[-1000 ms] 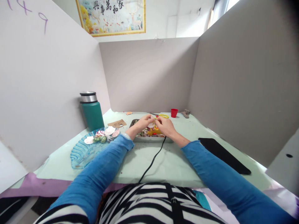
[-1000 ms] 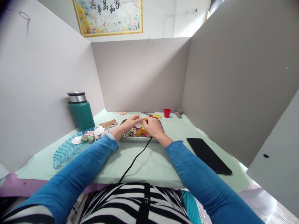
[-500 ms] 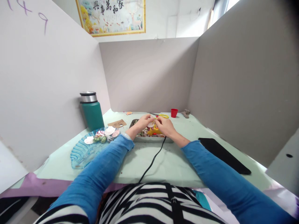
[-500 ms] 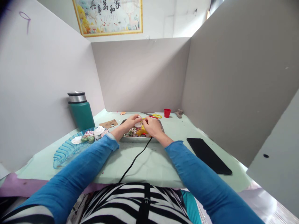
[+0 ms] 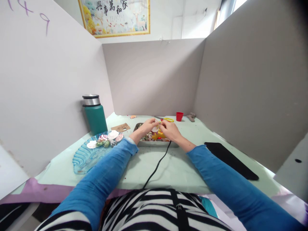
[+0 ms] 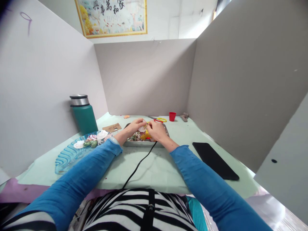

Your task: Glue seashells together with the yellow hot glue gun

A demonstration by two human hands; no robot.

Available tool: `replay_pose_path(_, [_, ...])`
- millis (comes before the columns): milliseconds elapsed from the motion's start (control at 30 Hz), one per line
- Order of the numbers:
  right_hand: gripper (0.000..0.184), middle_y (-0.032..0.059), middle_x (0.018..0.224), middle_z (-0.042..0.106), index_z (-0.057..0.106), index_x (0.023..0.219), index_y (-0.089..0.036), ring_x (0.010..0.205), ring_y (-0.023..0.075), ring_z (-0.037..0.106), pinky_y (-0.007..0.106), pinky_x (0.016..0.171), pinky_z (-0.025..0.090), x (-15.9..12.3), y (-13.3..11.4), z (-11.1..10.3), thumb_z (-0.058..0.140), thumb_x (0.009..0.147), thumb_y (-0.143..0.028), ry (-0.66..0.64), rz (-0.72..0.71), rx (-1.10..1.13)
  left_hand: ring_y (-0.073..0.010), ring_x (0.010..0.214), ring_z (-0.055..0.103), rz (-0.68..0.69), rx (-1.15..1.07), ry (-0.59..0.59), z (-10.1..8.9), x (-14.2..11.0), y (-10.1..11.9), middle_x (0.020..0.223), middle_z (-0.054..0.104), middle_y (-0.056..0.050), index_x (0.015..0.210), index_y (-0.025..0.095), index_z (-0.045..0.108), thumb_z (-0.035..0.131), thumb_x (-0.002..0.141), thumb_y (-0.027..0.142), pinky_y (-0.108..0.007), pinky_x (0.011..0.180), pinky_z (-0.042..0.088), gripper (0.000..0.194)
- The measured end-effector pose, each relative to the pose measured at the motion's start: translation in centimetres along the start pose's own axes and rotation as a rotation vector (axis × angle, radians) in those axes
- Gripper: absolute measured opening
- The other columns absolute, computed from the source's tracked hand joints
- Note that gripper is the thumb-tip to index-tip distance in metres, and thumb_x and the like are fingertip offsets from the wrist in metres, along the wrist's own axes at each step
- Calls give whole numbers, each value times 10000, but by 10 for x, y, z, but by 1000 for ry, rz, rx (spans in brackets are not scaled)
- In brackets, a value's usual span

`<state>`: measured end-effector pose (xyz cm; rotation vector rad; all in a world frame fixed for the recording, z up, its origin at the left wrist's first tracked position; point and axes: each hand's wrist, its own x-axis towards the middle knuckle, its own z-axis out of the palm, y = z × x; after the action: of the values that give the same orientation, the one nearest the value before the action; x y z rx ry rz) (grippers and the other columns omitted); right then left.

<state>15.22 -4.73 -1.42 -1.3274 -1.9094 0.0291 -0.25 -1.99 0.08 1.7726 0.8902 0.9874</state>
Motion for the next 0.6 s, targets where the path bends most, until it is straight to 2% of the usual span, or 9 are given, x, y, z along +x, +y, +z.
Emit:
replay_pose_path(233, [206,24,691,627,608,779,-196,643,154,518,255,593,302,-1,-2,-1,448,857,-299,-20,-1,-19,-103,479,519,8,43,39,-1,3,-3,539,511,51,732,174,469,542,843,244,-224,492,413,150])
replay_pose_path(400, [205,30,708,633,604,779,-193,663,158,528,255,604,305,-1,-3,-1,446,863,-293,-27,-6,-35,-78,489,476,59,76,82,-2,4,-5,547,481,61,690,164,471,589,801,245,-196,481,365,182])
replay_pose_path(600, [228,27,690,626,602,792,-197,650,160,520,255,591,296,-1,-1,0,434,880,-323,-13,12,-38,-104,459,545,-9,-1,39,0,3,-3,526,515,56,753,182,461,578,844,298,-207,462,414,188])
